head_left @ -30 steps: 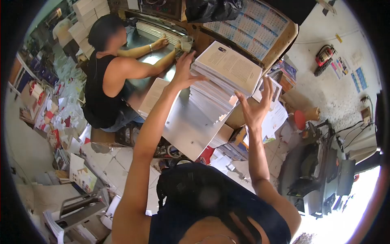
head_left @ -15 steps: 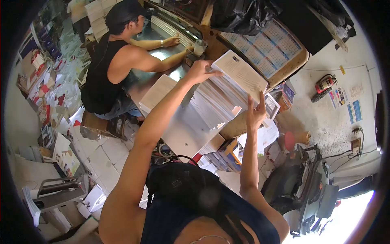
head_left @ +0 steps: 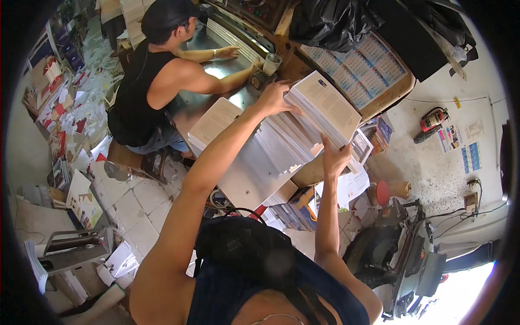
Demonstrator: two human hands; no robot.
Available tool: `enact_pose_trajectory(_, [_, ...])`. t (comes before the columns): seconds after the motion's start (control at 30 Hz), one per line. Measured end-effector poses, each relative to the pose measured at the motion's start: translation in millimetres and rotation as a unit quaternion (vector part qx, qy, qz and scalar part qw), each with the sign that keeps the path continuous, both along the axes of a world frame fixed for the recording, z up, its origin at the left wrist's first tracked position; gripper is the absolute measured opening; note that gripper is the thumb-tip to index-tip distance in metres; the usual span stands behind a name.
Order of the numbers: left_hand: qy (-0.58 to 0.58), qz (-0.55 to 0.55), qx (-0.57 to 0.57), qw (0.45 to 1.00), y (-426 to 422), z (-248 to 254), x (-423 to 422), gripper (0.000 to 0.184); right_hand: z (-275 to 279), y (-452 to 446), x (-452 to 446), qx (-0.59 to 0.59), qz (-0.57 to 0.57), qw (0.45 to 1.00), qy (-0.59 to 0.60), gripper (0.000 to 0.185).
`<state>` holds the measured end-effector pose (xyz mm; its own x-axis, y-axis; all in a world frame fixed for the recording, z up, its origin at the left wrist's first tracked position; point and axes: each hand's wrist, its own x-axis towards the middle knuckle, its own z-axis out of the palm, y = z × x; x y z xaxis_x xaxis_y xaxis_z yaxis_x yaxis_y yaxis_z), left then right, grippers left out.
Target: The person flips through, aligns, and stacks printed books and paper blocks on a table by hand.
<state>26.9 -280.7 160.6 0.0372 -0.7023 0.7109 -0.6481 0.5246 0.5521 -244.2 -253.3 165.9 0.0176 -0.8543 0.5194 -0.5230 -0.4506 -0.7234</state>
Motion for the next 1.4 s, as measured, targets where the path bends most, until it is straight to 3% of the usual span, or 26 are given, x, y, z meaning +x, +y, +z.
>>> enact_pose_trajectory(0.07, [-0.029,0.037,-0.015,0.999,3,2,-2,0.07,1,-1,1,-0.014,-0.005,1.0,-0.012,0.078])
enact_pose_trajectory(0.17, [0.073,-0.021,0.077,0.994,9,7,-3,0.07,-6,-4,3,-0.031,-0.023,0.999,-0.027,0.077])
enact_pose_trajectory(0.27, [0.093,-0.01,0.021,0.995,9,4,-5,0.061,-8,-2,7,-0.081,-0.045,0.995,-0.037,0.047])
enact_pose_trajectory(0.37, [0.05,0.006,-0.022,0.998,13,8,-6,0.057,-10,-1,8,-0.082,-0.028,0.994,-0.068,0.046])
enact_pose_trajectory(0.47, [0.031,0.009,-0.062,0.998,21,11,-7,0.059,-17,-7,4,-0.154,-0.01,0.987,-0.034,0.08])
enact_pose_trajectory(0.57, [0.098,-0.014,-0.111,0.989,6,-3,-3,0.05,2,11,1,-0.016,-0.056,0.998,-0.029,0.069])
enact_pose_trajectory(0.73, [0.15,-0.002,0.053,0.987,7,0,-1,0.046,6,8,4,-0.034,-0.058,0.995,-0.069,0.046])
enact_pose_trajectory(0.87, [0.156,0.024,0.113,0.981,9,6,-5,0.048,8,7,2,-0.033,-0.061,0.996,-0.053,0.044])
enact_pose_trajectory(0.97, [0.161,-0.008,-0.065,0.985,13,5,-9,0.056,-2,2,-5,-0.059,-0.012,0.998,-0.028,0.065])
enact_pose_trajectory(1.07, [0.11,0.009,-0.021,0.994,12,-7,7,0.063,-16,-5,-8,-0.051,0.032,0.994,-0.095,0.067])
enact_pose_trajectory(1.27, [-0.086,0.054,-0.031,0.994,0,-24,13,0.064,-1,-4,-10,0.06,0.031,0.997,-0.025,0.06])
enact_pose_trajectory(1.4, [-0.104,0.126,-0.061,0.985,0,-22,15,0.066,1,-3,-9,0.054,0.019,0.998,-0.005,0.061])
